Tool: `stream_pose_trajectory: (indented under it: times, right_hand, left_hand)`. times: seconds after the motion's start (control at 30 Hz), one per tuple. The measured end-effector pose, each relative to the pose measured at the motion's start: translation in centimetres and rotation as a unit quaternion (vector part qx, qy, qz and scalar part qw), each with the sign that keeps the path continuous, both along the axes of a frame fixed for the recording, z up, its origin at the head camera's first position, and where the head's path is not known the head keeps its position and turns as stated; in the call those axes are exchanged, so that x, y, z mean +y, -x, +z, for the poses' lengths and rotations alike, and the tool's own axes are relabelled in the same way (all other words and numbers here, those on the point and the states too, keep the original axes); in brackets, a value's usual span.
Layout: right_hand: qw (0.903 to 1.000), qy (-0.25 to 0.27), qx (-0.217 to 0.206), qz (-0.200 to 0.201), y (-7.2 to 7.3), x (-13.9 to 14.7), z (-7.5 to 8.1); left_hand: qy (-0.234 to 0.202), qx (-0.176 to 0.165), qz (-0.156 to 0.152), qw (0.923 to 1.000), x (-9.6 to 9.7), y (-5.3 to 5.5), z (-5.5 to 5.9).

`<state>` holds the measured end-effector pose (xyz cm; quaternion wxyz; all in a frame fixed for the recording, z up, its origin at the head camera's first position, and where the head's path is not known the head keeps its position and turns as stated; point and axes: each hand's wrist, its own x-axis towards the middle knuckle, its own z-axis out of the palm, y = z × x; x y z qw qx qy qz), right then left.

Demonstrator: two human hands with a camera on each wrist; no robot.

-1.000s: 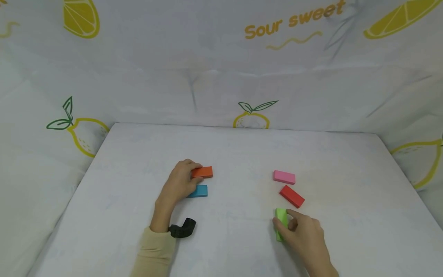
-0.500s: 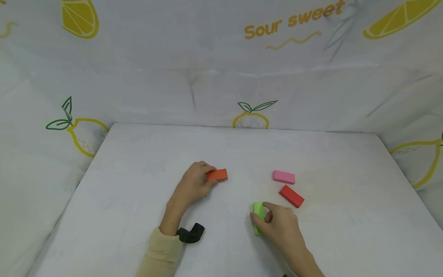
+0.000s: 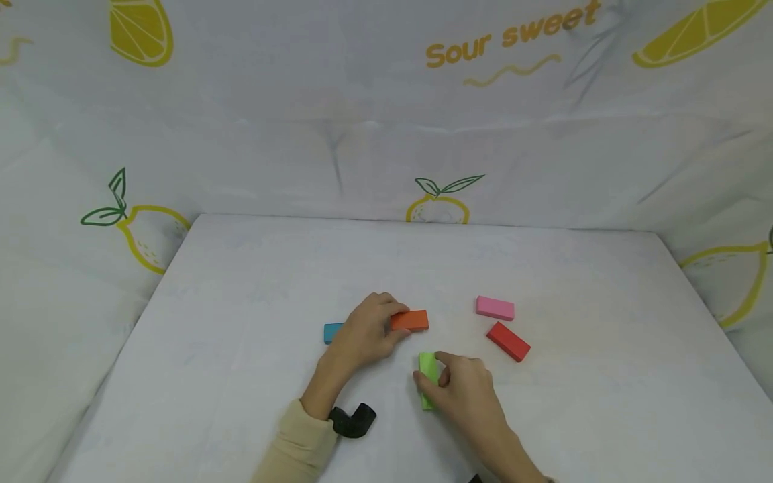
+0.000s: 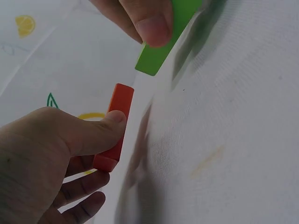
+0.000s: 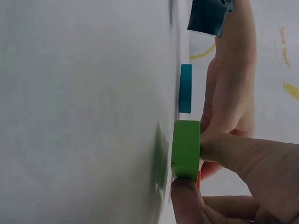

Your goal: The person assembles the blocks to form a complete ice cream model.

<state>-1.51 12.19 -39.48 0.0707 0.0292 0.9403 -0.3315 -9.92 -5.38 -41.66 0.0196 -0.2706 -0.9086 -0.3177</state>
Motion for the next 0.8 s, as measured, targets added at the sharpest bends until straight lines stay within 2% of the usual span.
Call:
stream_pose_trajectory:
  times: [0.27,0.57,0.8]
  right_hand:
    - [1.0,-0.002,-0.004,0.007,-0.2,-0.5,-0.3]
    - [0.9998,-0.016,0.001,0.013,-0.2,-0.8,-0.5]
    - [0.9997,-0.018,-0.004,0.015,-0.2,-0.9,-0.5]
  left_hand:
    - [0.026,0.012,-0.022,0.9993,0.8,-0.3,-0.3]
    - [0.045,-0.002,-0.031,0.9985,1.2,-0.4,-0.9]
    - [0.045,-0.008,-0.039,0.9982,1.5,-0.6,-0.8]
